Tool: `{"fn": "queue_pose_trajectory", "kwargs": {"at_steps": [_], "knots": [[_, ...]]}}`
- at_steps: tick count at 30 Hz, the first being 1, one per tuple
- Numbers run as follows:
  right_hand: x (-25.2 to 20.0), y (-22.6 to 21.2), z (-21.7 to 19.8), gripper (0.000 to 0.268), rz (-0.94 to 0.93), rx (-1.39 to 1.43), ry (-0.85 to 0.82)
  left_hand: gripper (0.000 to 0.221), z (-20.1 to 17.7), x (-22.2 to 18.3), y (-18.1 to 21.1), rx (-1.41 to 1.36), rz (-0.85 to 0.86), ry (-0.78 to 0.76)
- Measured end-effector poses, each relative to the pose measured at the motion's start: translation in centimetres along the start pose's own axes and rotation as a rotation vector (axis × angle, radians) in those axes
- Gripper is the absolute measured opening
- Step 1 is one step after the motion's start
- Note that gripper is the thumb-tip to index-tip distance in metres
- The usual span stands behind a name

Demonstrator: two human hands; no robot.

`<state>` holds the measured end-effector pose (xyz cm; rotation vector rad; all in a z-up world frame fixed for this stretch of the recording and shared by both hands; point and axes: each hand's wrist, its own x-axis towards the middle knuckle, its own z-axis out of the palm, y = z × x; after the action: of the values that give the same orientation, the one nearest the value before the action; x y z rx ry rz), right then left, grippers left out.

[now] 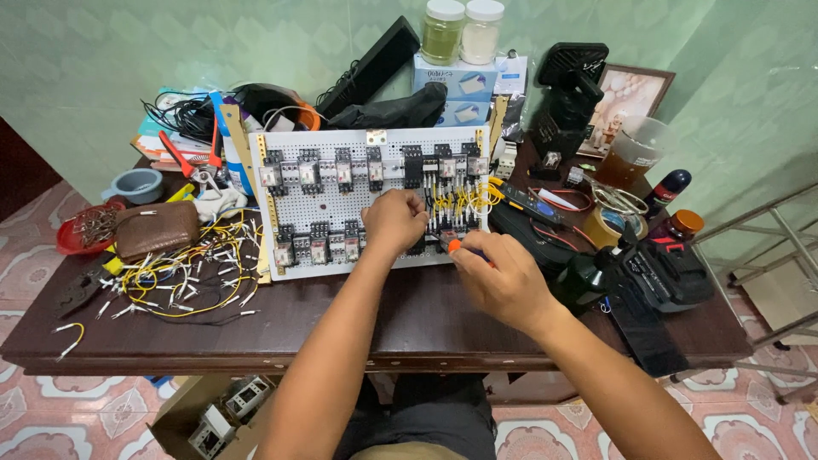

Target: Connecting multiple wires to terminals on an electrical control board using a manual screwdriver.

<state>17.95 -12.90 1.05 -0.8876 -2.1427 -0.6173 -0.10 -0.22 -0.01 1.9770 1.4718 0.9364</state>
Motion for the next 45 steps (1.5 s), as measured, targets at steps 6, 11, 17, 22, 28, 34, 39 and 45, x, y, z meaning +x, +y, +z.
{"fn": "queue_pose_trajectory", "kwargs": {"at_steps": [6, 11, 17, 22, 28, 34, 39, 45], "knots": [[0.4, -0.2, 0.2, 0.012, -0.036, -0.021, -0.007, 0.006, 0.1, 0.2, -0.1, -0.013, 0.001, 0.003], [0.0, 0.0, 0.9, 0.01, -0.072, -0.07, -0.006, 0.006, -0.1, 0.1, -0.1, -0.029, 0.008, 0.014], [0.8, -0.3, 0.3, 0.014, -0.102, -0.059, -0.015, 0.006, 0.0, 0.3, -0.2, -0.001, 0.004, 0.0], [1.1, -0.4, 0.0, 0.024, -0.145, -0.059, -0.107, 0.006, -0.3, 0.0, 0.1, -0.03, 0.006, 0.01], [0.5, -0.2, 1.0, 0.029, -0.039, -0.001, -0.226, 0.008, -0.4, 0.0, 0.3, -0.018, -0.016, -0.007], [3.5, -2.7, -2.5, 0.034, 0.148, -0.184, -0.306, 0.01, -0.2, -0.1, 0.2, -0.011, -0.025, -0.015], [3.1, -2.8, -2.0, 0.03, 0.041, -0.339, -0.321, 0.007, -0.6, -0.2, 0.5, -0.02, -0.016, -0.009], [3.4, -2.7, -2.1, 0.033, 0.106, -0.108, -0.393, 0.008, -0.9, -0.2, 0.7, -0.039, -0.025, -0.004]]}}
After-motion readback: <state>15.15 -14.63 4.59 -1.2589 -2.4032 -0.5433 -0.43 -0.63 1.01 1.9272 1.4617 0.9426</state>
